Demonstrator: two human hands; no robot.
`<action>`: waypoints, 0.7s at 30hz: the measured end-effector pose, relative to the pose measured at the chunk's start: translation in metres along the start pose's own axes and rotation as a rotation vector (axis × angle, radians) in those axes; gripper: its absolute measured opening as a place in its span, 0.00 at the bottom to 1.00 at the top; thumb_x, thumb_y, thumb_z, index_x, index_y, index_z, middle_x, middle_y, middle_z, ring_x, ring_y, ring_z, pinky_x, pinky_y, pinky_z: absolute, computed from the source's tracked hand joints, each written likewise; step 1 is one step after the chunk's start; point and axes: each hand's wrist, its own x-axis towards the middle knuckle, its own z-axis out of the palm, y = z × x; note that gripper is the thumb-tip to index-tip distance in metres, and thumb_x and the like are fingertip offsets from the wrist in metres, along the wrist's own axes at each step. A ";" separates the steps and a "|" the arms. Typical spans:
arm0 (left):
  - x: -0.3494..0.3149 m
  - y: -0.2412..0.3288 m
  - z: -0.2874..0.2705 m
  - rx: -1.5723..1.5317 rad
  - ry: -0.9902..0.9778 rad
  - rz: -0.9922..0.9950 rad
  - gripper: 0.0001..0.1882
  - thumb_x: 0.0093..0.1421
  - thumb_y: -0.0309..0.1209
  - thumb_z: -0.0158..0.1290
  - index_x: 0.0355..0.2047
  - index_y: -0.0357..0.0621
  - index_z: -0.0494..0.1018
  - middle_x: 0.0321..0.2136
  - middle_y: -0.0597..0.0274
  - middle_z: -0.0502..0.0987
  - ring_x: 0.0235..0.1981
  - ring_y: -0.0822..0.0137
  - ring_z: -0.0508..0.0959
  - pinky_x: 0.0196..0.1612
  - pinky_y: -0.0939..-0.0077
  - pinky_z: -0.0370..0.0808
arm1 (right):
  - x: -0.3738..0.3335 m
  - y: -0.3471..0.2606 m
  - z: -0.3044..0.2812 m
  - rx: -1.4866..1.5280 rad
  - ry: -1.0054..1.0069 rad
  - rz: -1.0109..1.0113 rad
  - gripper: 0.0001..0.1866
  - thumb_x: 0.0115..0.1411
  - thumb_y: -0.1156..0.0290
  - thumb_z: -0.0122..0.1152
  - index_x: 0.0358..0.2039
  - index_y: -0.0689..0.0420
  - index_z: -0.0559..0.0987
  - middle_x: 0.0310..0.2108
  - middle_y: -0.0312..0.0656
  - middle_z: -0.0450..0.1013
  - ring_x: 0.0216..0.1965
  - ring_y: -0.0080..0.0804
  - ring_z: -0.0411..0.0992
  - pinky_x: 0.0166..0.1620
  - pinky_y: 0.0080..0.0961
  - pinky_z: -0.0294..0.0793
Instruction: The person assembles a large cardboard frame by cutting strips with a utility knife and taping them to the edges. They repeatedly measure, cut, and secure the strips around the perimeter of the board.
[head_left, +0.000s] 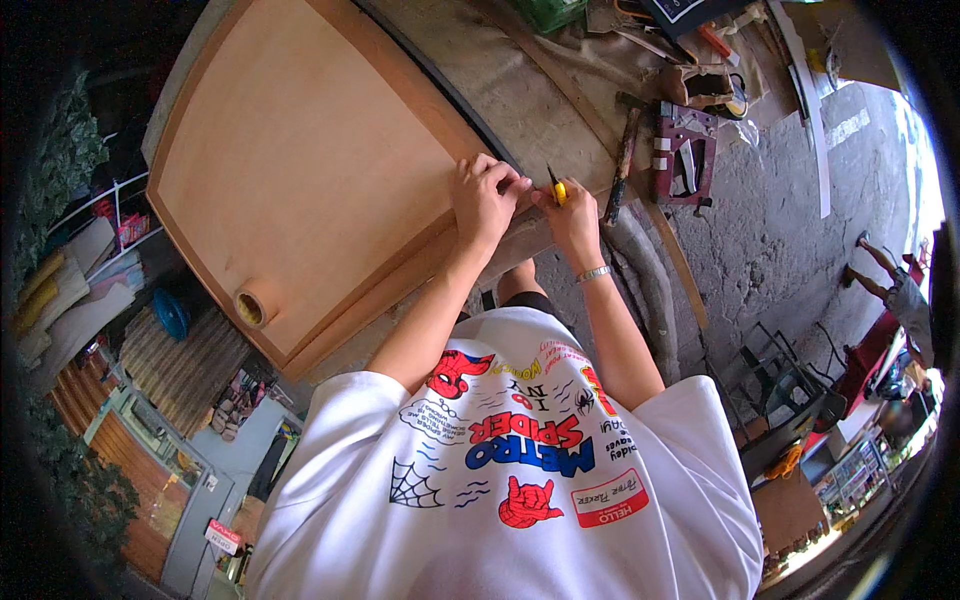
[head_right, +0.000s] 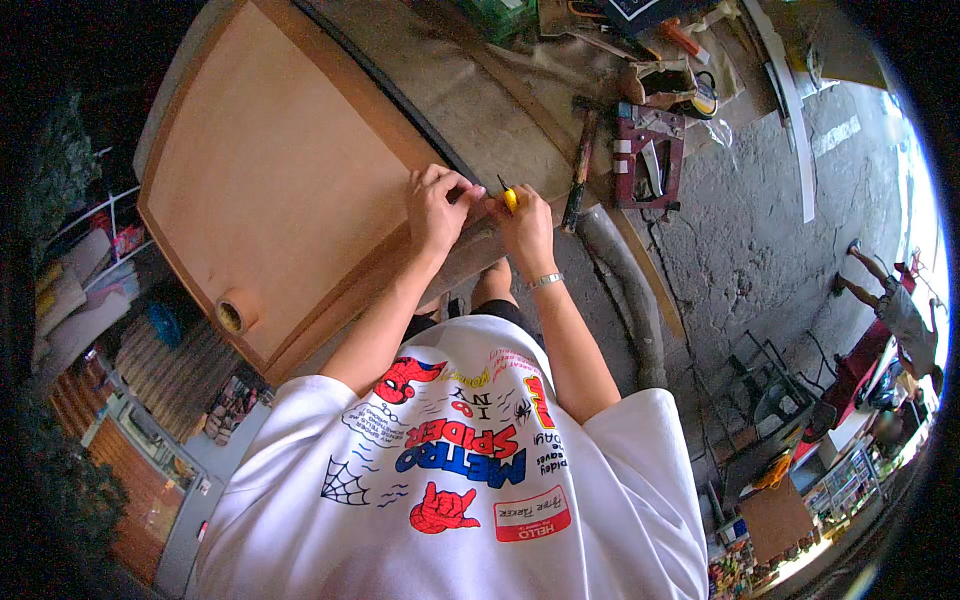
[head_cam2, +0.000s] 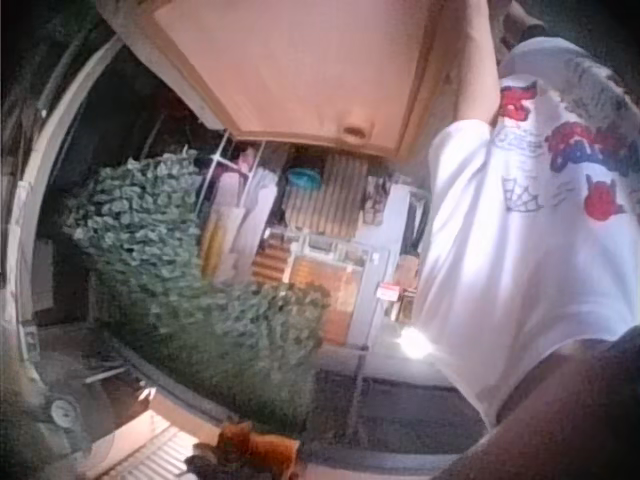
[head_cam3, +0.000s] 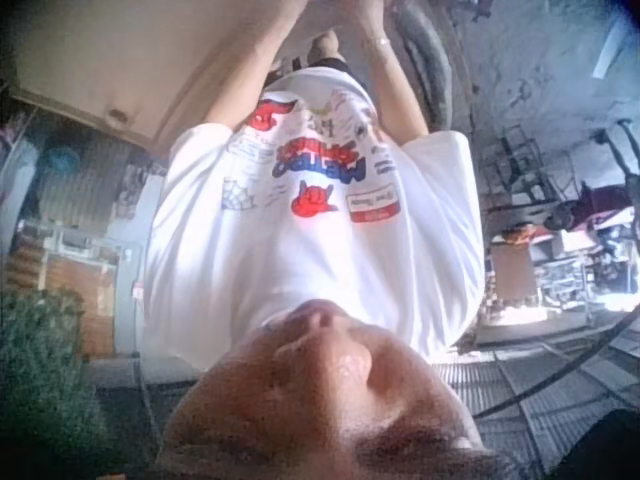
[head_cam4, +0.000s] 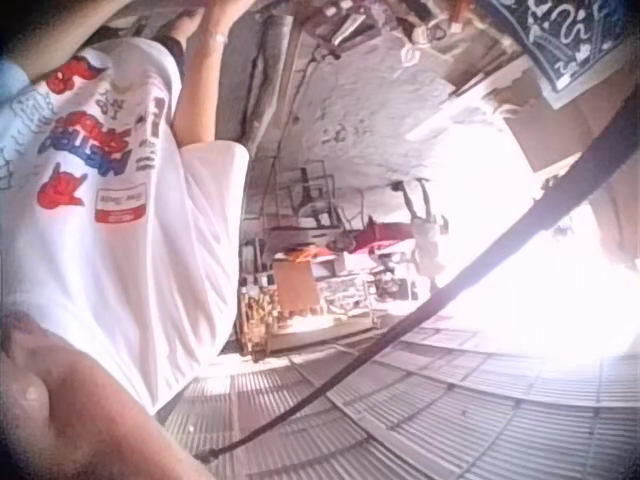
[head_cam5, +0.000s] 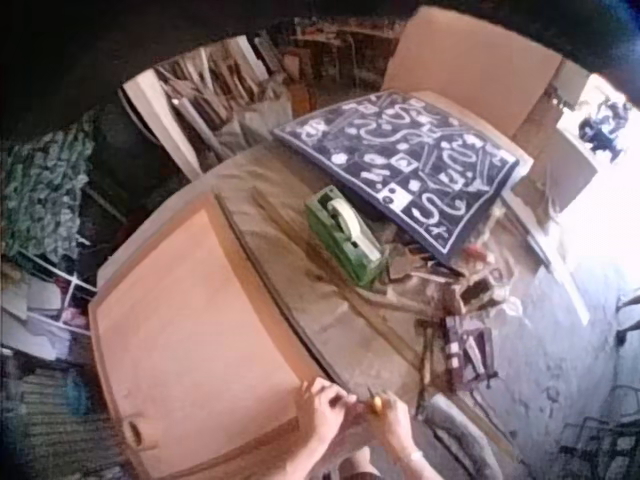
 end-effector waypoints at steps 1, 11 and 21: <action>-0.002 0.000 0.000 0.002 0.012 0.014 0.16 0.48 0.37 0.73 0.27 0.47 0.77 0.30 0.62 0.75 0.37 0.52 0.74 0.43 0.55 0.70 | 0.000 -0.001 0.000 0.009 -0.012 0.012 0.12 0.56 0.66 0.72 0.32 0.63 0.83 0.34 0.55 0.77 0.37 0.60 0.77 0.41 0.46 0.76; 0.020 -0.008 0.000 -0.012 -0.043 -0.159 0.34 0.40 0.45 0.78 0.37 0.42 0.68 0.34 0.54 0.72 0.40 0.50 0.73 0.43 0.56 0.71 | -0.006 0.006 0.002 0.031 0.041 -0.074 0.12 0.64 0.69 0.67 0.40 0.64 0.77 0.30 0.52 0.76 0.29 0.48 0.76 0.37 0.39 0.75; 0.016 0.005 -0.015 0.078 -0.090 -0.075 0.29 0.46 0.49 0.74 0.36 0.45 0.71 0.37 0.57 0.73 0.41 0.53 0.75 0.44 0.59 0.74 | -0.051 0.016 -0.027 -0.126 -0.018 -0.234 0.18 0.74 0.73 0.51 0.61 0.63 0.65 0.38 0.53 0.78 0.30 0.48 0.78 0.34 0.37 0.79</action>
